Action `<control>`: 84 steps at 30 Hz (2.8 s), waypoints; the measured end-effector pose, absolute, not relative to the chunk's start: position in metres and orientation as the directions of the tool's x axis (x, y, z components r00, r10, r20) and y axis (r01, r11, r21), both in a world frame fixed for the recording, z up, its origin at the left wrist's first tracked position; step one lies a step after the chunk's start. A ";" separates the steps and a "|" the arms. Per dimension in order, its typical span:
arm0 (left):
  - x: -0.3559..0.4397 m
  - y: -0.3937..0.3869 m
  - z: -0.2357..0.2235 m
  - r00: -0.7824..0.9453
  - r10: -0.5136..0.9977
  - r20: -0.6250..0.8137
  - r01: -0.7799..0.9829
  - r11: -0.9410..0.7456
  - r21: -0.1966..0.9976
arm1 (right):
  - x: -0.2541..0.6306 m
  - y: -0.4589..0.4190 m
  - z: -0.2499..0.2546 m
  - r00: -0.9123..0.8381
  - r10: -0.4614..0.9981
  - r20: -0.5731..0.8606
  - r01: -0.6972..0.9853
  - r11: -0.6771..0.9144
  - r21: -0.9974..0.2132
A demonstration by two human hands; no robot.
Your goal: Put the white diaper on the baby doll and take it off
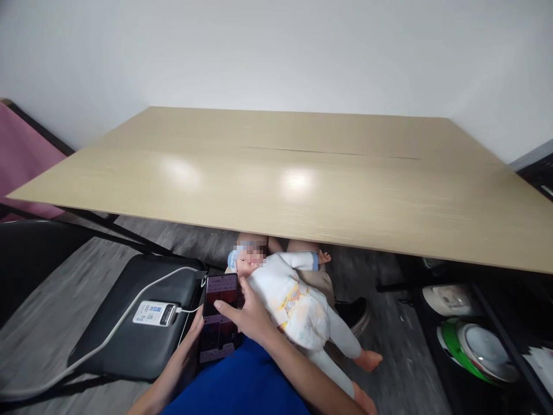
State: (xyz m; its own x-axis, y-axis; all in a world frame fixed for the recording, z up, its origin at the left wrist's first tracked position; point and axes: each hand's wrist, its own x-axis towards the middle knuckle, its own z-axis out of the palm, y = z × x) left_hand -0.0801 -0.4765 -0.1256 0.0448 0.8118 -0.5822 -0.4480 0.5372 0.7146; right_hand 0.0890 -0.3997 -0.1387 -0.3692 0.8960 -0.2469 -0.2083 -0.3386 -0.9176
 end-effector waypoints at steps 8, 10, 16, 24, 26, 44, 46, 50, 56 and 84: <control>-0.085 -0.479 -0.127 0.095 0.782 -0.616 -0.456 0.584 0.672 | 0.089 -0.401 -0.140 -0.377 0.889 -0.258 -0.211 -0.354 -0.911; -0.087 -0.479 -0.127 0.104 0.776 -0.622 -0.453 0.594 0.665 | 0.089 -0.401 -0.139 -0.379 0.889 -0.257 -0.208 -0.353 -0.912; -0.087 -0.480 -0.127 0.085 0.768 -0.635 -0.446 0.600 0.665 | 0.090 -0.401 -0.141 -0.388 0.889 -0.242 -0.216 -0.343 -0.914; -0.083 -0.478 -0.122 0.079 0.786 -0.613 -0.437 0.580 0.688 | 0.087 -0.402 -0.149 -0.354 0.910 -0.216 -0.161 -0.287 -0.944; -0.081 -0.478 -0.119 0.099 0.791 -0.604 -0.449 0.577 0.682 | 0.089 -0.401 -0.145 -0.345 0.909 -0.235 -0.170 -0.306 -0.937; -0.080 -0.463 -0.132 -0.021 0.810 -0.586 -0.335 0.547 0.768 | 0.081 -0.376 -0.149 -0.183 0.909 -0.373 -0.084 -0.393 -0.916; -0.078 -0.466 -0.133 -0.029 0.809 -0.588 -0.368 0.538 0.758 | 0.079 -0.375 -0.149 -0.170 0.913 -0.370 -0.075 -0.386 -0.919; -0.077 -0.475 -0.134 -0.032 0.820 -0.571 -0.406 0.511 0.758 | 0.078 -0.378 -0.148 -0.154 0.921 -0.357 -0.064 -0.370 -0.927; -0.078 -0.482 -0.129 -0.013 0.826 -0.564 -0.427 0.506 0.750 | 0.091 -0.400 -0.148 -0.364 0.877 -0.312 -0.169 -0.392 -0.904; -0.075 -0.478 -0.126 -0.009 0.832 -0.554 -0.415 0.501 0.759 | 0.095 -0.415 -0.138 -0.425 0.878 -0.218 -0.147 -0.305 -0.941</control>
State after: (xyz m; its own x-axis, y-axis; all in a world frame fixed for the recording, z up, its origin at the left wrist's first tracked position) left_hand -0.0751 -0.4782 -0.1258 -0.0090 0.8322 -0.5544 -0.4154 0.5013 0.7591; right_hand 0.0946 -0.4149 -0.1377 -0.4252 0.8785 -0.2180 -0.1465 -0.3045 -0.9412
